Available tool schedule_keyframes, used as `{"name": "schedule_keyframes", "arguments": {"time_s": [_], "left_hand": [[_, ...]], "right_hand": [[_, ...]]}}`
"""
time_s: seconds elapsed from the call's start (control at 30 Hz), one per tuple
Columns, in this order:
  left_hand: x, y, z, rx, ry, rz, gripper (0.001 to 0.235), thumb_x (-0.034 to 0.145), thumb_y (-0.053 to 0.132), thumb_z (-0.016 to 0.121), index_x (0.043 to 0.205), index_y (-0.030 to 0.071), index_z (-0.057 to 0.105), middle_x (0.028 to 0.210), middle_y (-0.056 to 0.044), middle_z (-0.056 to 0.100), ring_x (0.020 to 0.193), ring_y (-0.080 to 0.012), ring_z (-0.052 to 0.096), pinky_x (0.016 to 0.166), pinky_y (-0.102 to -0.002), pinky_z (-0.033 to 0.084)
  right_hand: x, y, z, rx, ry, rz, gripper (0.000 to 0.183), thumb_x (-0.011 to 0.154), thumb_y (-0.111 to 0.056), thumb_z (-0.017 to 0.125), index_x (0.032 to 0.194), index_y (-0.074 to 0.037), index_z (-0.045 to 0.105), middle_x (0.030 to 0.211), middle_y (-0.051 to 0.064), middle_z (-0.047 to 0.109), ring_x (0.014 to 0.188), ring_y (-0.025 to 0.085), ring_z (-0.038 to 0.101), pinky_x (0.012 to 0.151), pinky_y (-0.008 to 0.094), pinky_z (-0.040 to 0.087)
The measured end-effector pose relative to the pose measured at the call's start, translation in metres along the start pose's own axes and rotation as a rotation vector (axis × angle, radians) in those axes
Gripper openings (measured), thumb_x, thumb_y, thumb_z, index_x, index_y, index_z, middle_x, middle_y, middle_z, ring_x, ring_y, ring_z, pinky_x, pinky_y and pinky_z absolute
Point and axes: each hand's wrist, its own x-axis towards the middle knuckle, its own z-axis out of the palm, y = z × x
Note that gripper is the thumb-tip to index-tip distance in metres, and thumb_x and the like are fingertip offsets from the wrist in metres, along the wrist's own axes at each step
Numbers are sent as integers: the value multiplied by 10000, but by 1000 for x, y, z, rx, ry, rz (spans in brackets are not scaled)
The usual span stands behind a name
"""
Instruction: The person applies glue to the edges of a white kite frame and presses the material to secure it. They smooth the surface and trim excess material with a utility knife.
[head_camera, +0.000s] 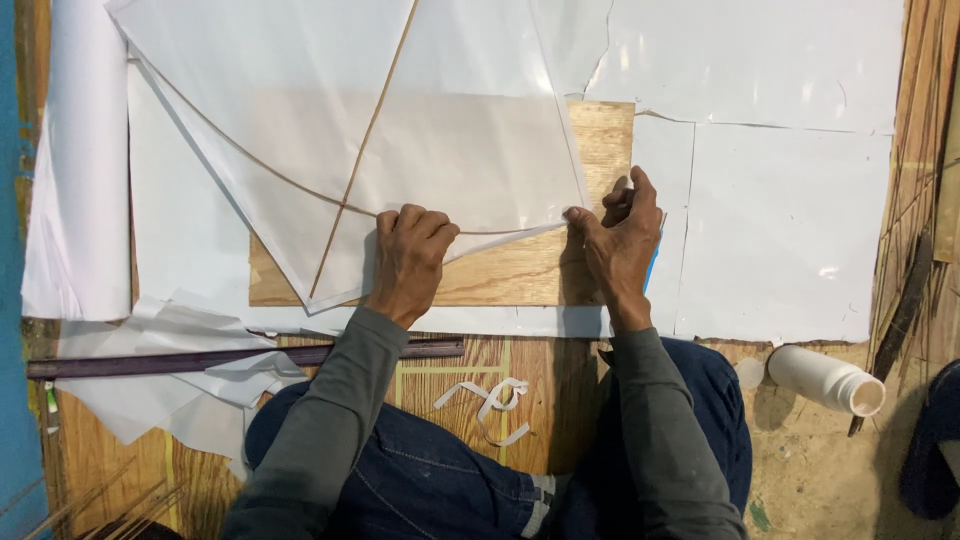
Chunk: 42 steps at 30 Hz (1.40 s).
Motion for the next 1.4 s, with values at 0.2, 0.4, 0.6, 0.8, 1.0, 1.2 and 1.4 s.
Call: {"name": "schedule_keyframes", "arguments": {"time_s": [0.2,0.4,0.6,0.8,1.0,1.2,1.4], "left_hand": [[11,7,1,118,30,94,225,835,-23,770,915,132,628,875,8,515,886,-192,502,842,-391,371],[20,10,1,145,-15,95,312,754,-29,818,936,119,612,868,-4,493,860,-206,485,815,-415,370],[41,24,7,91,5,119,334,734,-62,800,925,111,588,850,-27,470,833,-229,471,789,-424,358],[64,36,6,58,79,116,353,707,-71,801,908,100,568,845,-41,455,843,-243,470,790,-428,356],[69,31,32,-24,82,98,238,833,-8,787,947,105,611,879,-23,488,841,-217,476,824,-418,359],[35,34,-24,-21,-144,23,521,974,347,716,1406,104,555,1369,-130,554,1299,-312,488,1071,-659,273],[12,31,-16,-49,-133,-67,451,1030,294,655,1404,53,590,1459,-146,525,1390,-366,434,1078,-770,194]], "right_hand": [[1,-2,-5,41,36,-13,803,884,-229,906,1492,27,449,1063,109,702,972,272,607,825,393,525],[-11,-9,-4,98,122,-252,622,961,-60,724,1520,-29,453,1023,119,749,985,296,709,861,388,549],[-31,-4,9,108,-81,-479,650,862,83,704,1481,-23,535,1016,100,780,1003,272,716,932,386,540],[-30,-9,9,58,-65,-511,596,883,54,697,1458,-18,560,1043,49,788,1004,221,712,966,360,526],[-31,-5,16,11,-79,-540,606,905,-8,693,1488,-24,530,1134,61,782,1134,224,702,1036,359,487],[-34,-1,27,-103,-173,-630,683,897,-29,658,1553,-25,466,1412,114,669,1409,275,528,1184,459,340],[-37,4,35,-184,-211,-644,709,936,-111,598,1610,-66,387,1552,71,553,1507,240,394,1243,472,246]]}}
